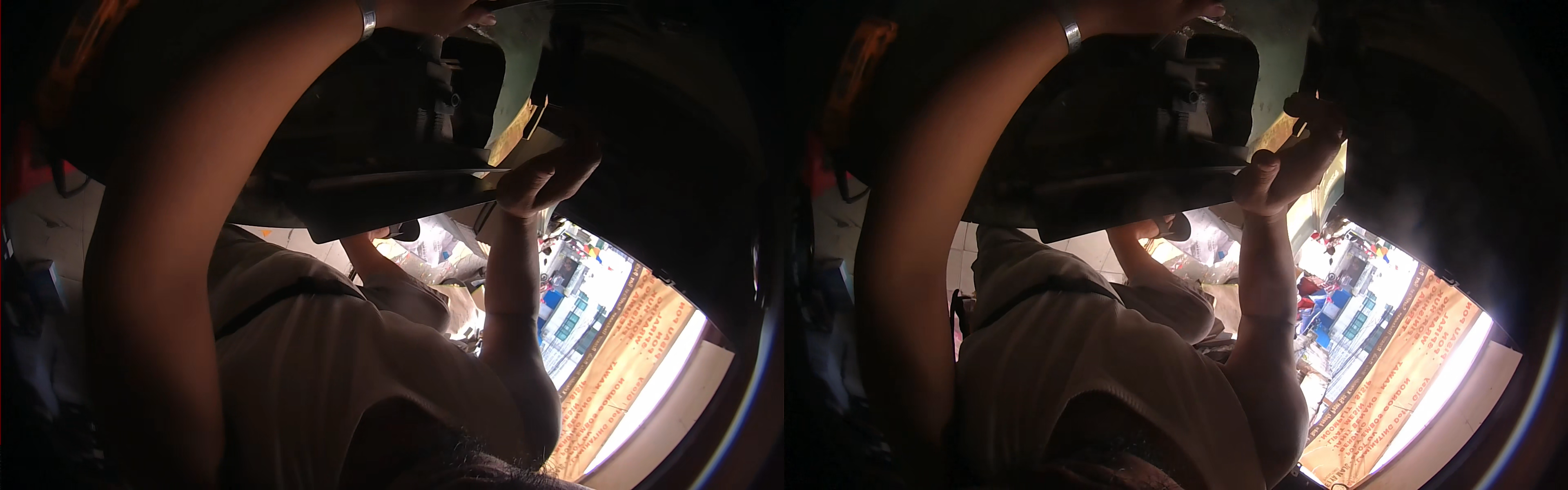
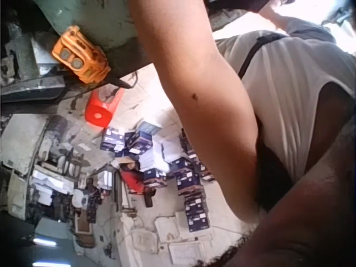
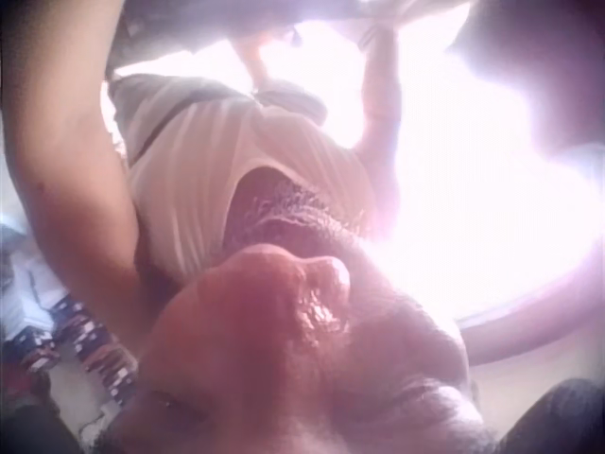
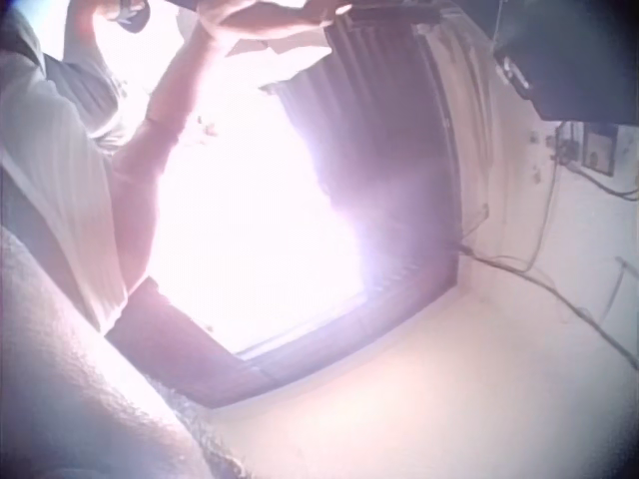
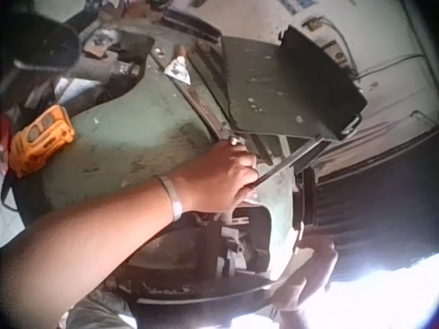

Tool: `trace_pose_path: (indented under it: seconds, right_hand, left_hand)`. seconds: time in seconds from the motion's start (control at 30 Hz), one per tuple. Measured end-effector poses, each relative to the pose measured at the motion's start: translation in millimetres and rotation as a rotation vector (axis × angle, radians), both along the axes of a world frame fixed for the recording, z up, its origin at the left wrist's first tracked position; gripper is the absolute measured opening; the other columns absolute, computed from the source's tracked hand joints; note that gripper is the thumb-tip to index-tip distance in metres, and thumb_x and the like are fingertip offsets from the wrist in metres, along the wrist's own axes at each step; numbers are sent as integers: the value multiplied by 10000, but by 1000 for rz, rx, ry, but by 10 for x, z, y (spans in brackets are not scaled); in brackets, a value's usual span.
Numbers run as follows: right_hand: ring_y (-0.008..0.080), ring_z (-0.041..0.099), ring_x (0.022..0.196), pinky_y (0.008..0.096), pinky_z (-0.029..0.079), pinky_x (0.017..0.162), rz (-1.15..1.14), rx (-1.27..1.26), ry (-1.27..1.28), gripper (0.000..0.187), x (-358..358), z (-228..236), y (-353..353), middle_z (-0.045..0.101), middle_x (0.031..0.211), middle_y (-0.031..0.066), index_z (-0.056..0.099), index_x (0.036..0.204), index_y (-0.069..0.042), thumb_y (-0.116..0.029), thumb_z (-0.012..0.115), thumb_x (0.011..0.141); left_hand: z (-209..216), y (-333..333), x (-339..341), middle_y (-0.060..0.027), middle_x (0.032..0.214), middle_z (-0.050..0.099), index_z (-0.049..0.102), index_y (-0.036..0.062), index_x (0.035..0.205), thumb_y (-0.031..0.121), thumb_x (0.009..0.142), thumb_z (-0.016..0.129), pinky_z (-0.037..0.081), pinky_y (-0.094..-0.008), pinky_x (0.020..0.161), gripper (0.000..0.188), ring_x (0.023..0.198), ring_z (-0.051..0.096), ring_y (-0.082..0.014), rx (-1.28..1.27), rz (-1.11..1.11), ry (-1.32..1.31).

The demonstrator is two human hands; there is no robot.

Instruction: The person uses a screwdriver and a wrench to work on a green industrial machine, loosening and tightening parts around a metal blade mechanism.

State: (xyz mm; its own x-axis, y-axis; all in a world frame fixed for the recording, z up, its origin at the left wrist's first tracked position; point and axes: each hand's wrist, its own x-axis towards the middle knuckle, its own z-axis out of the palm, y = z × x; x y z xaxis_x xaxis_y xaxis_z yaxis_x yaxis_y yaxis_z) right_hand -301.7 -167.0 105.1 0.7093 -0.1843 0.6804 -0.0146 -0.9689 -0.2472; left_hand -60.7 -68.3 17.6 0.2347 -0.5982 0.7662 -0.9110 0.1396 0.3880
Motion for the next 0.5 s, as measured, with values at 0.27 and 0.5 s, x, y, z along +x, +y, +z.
trace_pose_path:
  seconds: [0.27,0.5]
  right_hand:
    - [414,610,892,492,479,794,266,60,783,771,-182,-337,-139,620,1001,227,635,1117,0,-737,540,912]
    - [378,603,709,475,485,700,349,-59,705,743,-183,-410,-166,591,756,148,662,977,-9,-735,510,927]
  left_hand:
    - [95,3,23,-123,1012,699,734,34,900,320,945,648,452,-447,1005,302,1047,643,-293,46,-24,-2]
    - [59,53,4,-128,1007,695,732,29,912,323,950,644,456,-450,1001,310,1044,640,-300,22,-23,53]
